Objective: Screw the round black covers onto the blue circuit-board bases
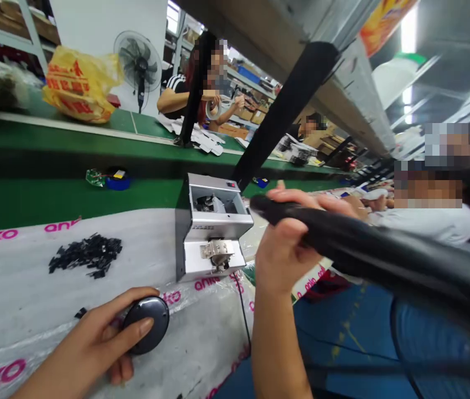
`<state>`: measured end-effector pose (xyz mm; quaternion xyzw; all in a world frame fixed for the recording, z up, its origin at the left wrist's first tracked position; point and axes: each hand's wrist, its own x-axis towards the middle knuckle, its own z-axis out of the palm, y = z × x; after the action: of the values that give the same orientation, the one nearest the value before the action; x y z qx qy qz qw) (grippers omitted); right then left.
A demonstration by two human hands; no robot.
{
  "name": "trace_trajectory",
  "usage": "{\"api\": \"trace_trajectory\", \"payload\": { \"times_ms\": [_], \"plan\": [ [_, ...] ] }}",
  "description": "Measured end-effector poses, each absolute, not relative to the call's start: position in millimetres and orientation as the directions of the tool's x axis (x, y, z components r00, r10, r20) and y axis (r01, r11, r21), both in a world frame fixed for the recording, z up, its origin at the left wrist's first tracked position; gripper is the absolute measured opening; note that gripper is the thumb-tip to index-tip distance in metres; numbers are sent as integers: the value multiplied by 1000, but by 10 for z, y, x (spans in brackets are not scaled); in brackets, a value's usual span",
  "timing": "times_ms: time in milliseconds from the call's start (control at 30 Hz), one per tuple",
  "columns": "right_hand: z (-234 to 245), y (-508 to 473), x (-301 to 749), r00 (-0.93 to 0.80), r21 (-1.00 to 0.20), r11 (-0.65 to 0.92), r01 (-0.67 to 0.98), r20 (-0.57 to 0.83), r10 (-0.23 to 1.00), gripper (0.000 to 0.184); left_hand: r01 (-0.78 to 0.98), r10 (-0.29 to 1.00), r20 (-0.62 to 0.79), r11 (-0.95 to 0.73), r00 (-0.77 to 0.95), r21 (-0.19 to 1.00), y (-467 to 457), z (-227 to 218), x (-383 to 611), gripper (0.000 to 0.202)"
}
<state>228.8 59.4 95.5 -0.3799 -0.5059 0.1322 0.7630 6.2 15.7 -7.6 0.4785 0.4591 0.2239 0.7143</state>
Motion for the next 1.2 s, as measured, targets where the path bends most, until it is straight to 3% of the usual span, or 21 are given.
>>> {"api": "trace_trajectory", "payload": {
  "times_ms": [100,200,267,367,500,767,900,1067,1200],
  "plan": [
    [1033,580,2259,566,-413,828,379,811,145,16,131,744,-458,456,486,880,159,-90,55,63],
    [1088,436,2232,616,-391,841,373,782,90,12,144,741,-465,457,485,878,165,-98,48,68],
    [1109,358,2216,644,-431,840,330,753,134,22,145,744,-467,457,478,877,168,-110,45,71],
    [1086,311,2192,610,-578,787,216,709,353,48,156,743,-478,463,469,873,167,-132,41,73],
    [963,380,2161,534,-703,710,32,613,583,55,169,737,-495,475,460,864,161,-130,34,75],
    [760,499,2209,429,-820,573,-3,516,741,57,204,731,-510,472,453,858,166,-92,30,73],
    [730,269,2150,276,-867,472,-160,420,865,56,175,735,-499,476,459,862,157,-67,45,70],
    [747,32,1874,107,-787,548,-282,542,834,27,147,753,-455,442,475,885,152,34,49,53],
    [709,41,1647,177,-801,538,-261,508,843,29,125,750,-419,417,511,900,147,65,32,40]
  ]
}}
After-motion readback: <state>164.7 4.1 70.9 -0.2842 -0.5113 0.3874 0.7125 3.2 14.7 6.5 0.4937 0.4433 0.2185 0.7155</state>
